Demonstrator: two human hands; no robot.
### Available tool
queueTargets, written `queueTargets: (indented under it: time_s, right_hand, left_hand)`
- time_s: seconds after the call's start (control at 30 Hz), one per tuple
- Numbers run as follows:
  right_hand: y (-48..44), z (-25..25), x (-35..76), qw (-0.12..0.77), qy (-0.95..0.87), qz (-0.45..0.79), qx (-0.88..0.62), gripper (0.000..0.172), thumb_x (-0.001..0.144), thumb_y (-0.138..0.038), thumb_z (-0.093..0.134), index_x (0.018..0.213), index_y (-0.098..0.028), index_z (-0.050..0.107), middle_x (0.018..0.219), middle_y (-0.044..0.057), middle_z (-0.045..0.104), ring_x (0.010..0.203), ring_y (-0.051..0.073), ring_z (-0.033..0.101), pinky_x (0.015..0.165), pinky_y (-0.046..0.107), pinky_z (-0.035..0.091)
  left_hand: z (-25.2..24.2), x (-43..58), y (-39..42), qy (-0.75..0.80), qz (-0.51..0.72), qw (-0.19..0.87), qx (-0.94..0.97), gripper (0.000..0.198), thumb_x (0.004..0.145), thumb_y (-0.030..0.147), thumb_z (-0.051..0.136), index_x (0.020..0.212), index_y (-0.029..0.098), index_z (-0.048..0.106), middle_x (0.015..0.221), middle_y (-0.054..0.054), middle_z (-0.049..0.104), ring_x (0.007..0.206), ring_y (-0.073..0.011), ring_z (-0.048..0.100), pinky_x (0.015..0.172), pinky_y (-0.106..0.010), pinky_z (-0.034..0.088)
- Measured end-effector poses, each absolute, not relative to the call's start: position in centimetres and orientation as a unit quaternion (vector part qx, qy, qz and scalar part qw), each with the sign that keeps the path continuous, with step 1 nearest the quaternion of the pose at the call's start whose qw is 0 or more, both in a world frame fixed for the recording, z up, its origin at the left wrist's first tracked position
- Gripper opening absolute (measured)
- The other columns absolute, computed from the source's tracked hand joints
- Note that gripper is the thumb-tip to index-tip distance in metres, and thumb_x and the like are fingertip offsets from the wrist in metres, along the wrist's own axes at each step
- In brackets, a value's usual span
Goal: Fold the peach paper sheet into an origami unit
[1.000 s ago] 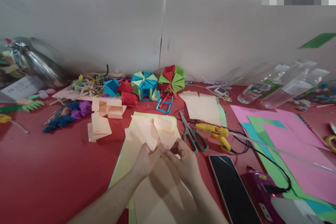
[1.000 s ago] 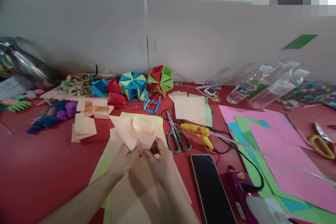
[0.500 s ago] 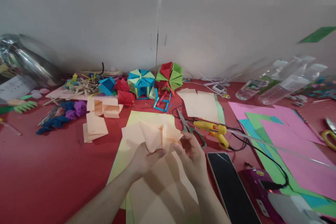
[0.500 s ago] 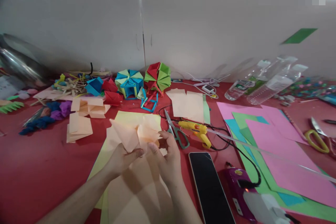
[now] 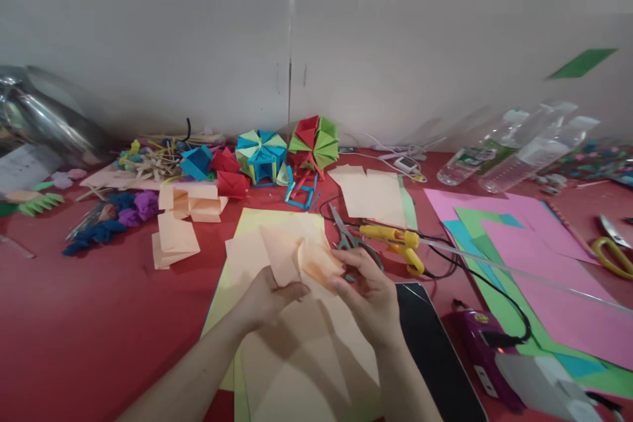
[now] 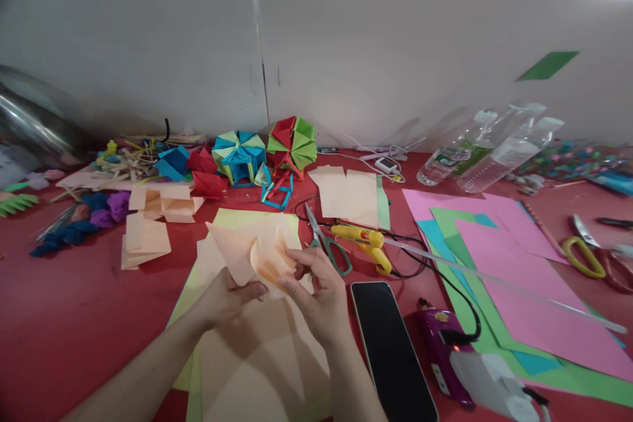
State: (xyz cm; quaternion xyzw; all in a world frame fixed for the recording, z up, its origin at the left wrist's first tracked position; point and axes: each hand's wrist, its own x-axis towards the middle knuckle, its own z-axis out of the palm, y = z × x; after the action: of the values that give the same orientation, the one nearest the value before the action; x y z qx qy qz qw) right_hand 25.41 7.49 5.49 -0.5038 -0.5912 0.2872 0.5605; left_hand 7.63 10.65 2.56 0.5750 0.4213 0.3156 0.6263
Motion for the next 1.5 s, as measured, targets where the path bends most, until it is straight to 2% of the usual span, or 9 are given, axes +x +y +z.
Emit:
queueTargets:
  time_s: [0.17,0.37,0.6,0.77,0.93,1.1,1.3,1.4,1.5]
  right_hand:
    - [7.5,5.8,26.0,0.540,-0.595,0.330,-0.495,0.022,0.076,-0.027,0.065,0.098,-0.024,0.069,0.078,0.002,0.056,0.070,0.014,0.054,0.063,0.027,0.047]
    - [7.5,5.8,26.2,0.517,-0.564,0.359,-0.535,0.012,0.075,-0.030,0.065,0.078,-0.019,0.067,0.067,-0.001,0.051,0.062,0.012,0.049,0.055,0.024,0.040]
    - [7.9,5.3,26.3,0.468,-0.545,0.393,-0.575,0.027,0.076,-0.035,0.064,0.059,-0.017,0.054,0.057,-0.004,0.039,0.053,0.009,0.036,0.048,0.023,0.028]
    - [8.1,5.1,26.2,0.470,-0.555,0.394,-0.562,0.029,0.074,-0.035,0.066,0.054,-0.017,0.052,0.077,0.001,0.046,0.071,0.013,0.046,0.058,0.024,0.036]
    - [8.1,5.1,25.9,0.467,-0.558,0.417,-0.545,0.017,0.072,-0.036,0.067,0.072,-0.020,0.066,0.097,0.005,0.051,0.084,0.017,0.052,0.062,0.026,0.042]
    - [8.1,4.8,25.7,0.482,-0.538,0.416,-0.552,0.022,0.072,-0.036,0.067,0.059,-0.018,0.065,0.093,0.006,0.051,0.089,0.019,0.051,0.066,0.027,0.042]
    - [8.2,5.0,25.4,0.491,-0.526,0.400,-0.567,0.025,0.071,-0.035,0.068,0.055,-0.017,0.060,0.088,0.004,0.049,0.085,0.018,0.051,0.072,0.030,0.041]
    - [8.2,5.2,25.2,0.492,-0.529,0.392,-0.570,0.028,0.072,-0.033,0.066,0.052,-0.017,0.053,0.086,0.003,0.048,0.084,0.017,0.050,0.075,0.030,0.039]
    - [8.2,5.2,25.0,0.490,-0.535,0.386,-0.570,0.028,0.073,-0.031,0.064,0.054,-0.018,0.048,0.084,0.003,0.046,0.085,0.018,0.049,0.074,0.030,0.039]
  left_hand:
    - [2.4,7.3,11.0,0.392,0.297,0.655,0.574,0.023,0.072,0.035,0.066,0.062,0.014,0.063,0.065,-0.003,0.063,0.067,-0.0170,0.057,0.065,-0.026,0.044]
    - [2.4,7.3,11.1,0.381,0.289,0.672,0.565,0.024,0.068,0.036,0.069,0.067,0.012,0.065,0.068,-0.004,0.063,0.069,-0.0175,0.057,0.064,-0.026,0.044]
    - [3.6,7.7,10.7,0.388,0.289,0.697,0.529,0.027,0.073,0.038,0.064,0.064,0.012,0.063,0.059,-0.001,0.060,0.053,-0.0114,0.052,0.053,-0.022,0.041]
    - [3.9,7.9,10.6,0.393,0.308,0.709,0.498,0.034,0.072,0.046,0.064,0.064,0.013,0.062,0.045,0.004,0.051,0.038,-0.0065,0.040,0.046,-0.021,0.037]
    - [4.5,8.0,10.5,0.415,0.328,0.710,0.465,0.035,0.069,0.047,0.067,0.072,0.012,0.065,0.053,0.000,0.059,0.043,-0.0093,0.047,0.047,-0.021,0.039]
    - [4.4,8.1,10.5,0.412,0.337,0.717,0.450,0.031,0.068,0.043,0.070,0.066,0.012,0.064,0.038,0.005,0.047,0.039,-0.0091,0.045,0.050,-0.023,0.042]
    - [3.3,8.3,10.6,0.405,0.362,0.714,0.442,0.032,0.070,0.039,0.068,0.088,0.012,0.067,0.070,-0.003,0.067,0.063,-0.0157,0.060,0.063,-0.025,0.047]
    - [3.0,8.3,10.6,0.413,0.372,0.704,0.441,0.029,0.072,0.038,0.066,0.085,0.012,0.067,0.070,-0.003,0.066,0.063,-0.0154,0.060,0.061,-0.024,0.046]
    - [2.9,8.4,10.5,0.434,0.382,0.686,0.441,0.026,0.071,0.036,0.067,0.072,0.011,0.065,0.059,-0.001,0.062,0.053,-0.0128,0.056,0.052,-0.022,0.042]
